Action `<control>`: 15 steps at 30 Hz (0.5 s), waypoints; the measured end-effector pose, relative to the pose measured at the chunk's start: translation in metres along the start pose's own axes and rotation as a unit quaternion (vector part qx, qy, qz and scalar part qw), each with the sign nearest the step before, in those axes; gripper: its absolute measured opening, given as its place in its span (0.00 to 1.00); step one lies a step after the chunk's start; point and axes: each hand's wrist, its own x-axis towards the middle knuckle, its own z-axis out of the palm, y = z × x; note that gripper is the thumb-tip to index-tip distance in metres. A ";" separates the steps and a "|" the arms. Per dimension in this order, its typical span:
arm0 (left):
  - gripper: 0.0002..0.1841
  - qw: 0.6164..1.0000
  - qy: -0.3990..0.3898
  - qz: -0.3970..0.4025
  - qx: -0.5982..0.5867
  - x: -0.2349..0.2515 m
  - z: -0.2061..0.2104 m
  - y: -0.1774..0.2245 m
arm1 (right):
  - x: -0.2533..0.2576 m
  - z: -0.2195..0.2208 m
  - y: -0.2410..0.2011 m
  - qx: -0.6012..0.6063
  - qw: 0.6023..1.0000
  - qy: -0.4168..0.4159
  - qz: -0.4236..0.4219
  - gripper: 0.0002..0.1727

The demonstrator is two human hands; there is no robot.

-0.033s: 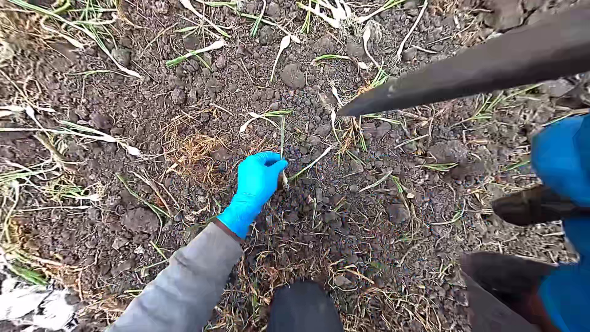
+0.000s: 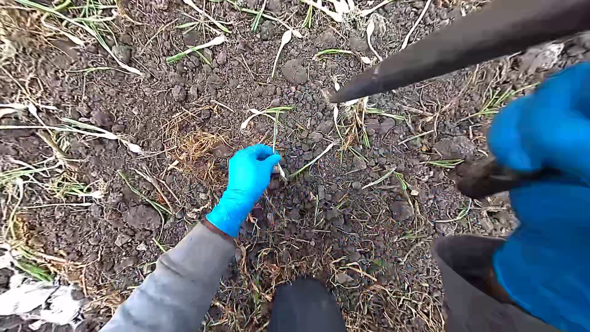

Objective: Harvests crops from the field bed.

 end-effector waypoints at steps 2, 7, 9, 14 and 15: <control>0.08 0.998 0.049 0.026 -0.006 -0.009 -0.031 0.016 | 0.022 0.095 0.046 -0.151 0.965 0.161 0.142 0.18; 0.07 0.984 0.035 0.093 0.148 0.021 0.027 0.021 | -0.056 0.121 0.135 -0.194 0.930 0.120 0.287 0.27; 0.10 0.970 -0.061 0.045 0.232 0.013 0.058 -0.016 | -0.084 0.108 0.063 -0.125 0.954 0.128 0.241 0.30; 0.13 0.973 0.002 0.082 0.217 -0.014 0.029 0.003 | -0.143 0.076 0.058 -0.242 0.918 0.107 0.295 0.30; 0.14 0.970 0.000 0.110 0.215 -0.017 0.035 0.017 | -0.140 0.072 0.074 -0.245 0.894 0.094 0.363 0.28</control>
